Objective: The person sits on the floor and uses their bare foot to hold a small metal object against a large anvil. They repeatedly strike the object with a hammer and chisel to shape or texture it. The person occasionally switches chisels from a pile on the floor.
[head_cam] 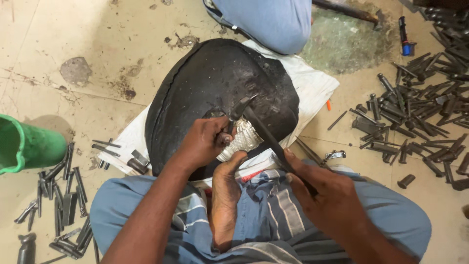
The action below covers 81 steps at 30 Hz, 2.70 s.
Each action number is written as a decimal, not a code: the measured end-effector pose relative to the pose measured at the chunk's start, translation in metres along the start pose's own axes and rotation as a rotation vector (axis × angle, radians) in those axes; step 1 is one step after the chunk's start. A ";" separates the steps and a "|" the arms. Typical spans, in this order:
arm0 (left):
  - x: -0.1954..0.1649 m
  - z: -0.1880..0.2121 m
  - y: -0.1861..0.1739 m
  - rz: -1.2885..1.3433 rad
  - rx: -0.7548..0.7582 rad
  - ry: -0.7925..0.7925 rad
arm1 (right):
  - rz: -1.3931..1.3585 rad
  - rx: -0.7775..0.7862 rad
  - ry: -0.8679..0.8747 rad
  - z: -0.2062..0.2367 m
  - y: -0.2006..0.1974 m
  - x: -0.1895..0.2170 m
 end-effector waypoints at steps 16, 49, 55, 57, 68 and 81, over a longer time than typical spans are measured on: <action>0.004 0.007 0.002 0.094 -0.076 -0.170 | -0.127 -0.017 0.219 -0.009 -0.017 0.000; 0.007 0.005 0.002 0.056 -0.045 -0.095 | 0.013 0.080 -0.041 -0.018 -0.006 0.017; 0.007 0.009 0.003 0.195 -0.122 -0.300 | -0.138 0.026 0.385 -0.012 -0.009 0.000; 0.006 0.008 0.003 0.188 -0.118 -0.303 | -0.118 0.062 0.385 -0.011 -0.011 0.000; 0.007 0.009 0.003 0.148 -0.103 -0.224 | -0.160 0.047 0.351 -0.014 -0.022 0.008; 0.004 0.006 0.001 0.191 -0.078 -0.181 | 0.102 0.215 0.127 -0.034 -0.015 0.033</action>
Point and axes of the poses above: each hand's wrist, its own z-axis away from the middle knuckle, its own y-axis out of the palm, x = y × z, the point moved 2 cm from there along -z, towards the middle knuckle, and after that the axes turned 1 degree about y, right-handed, at the moved point
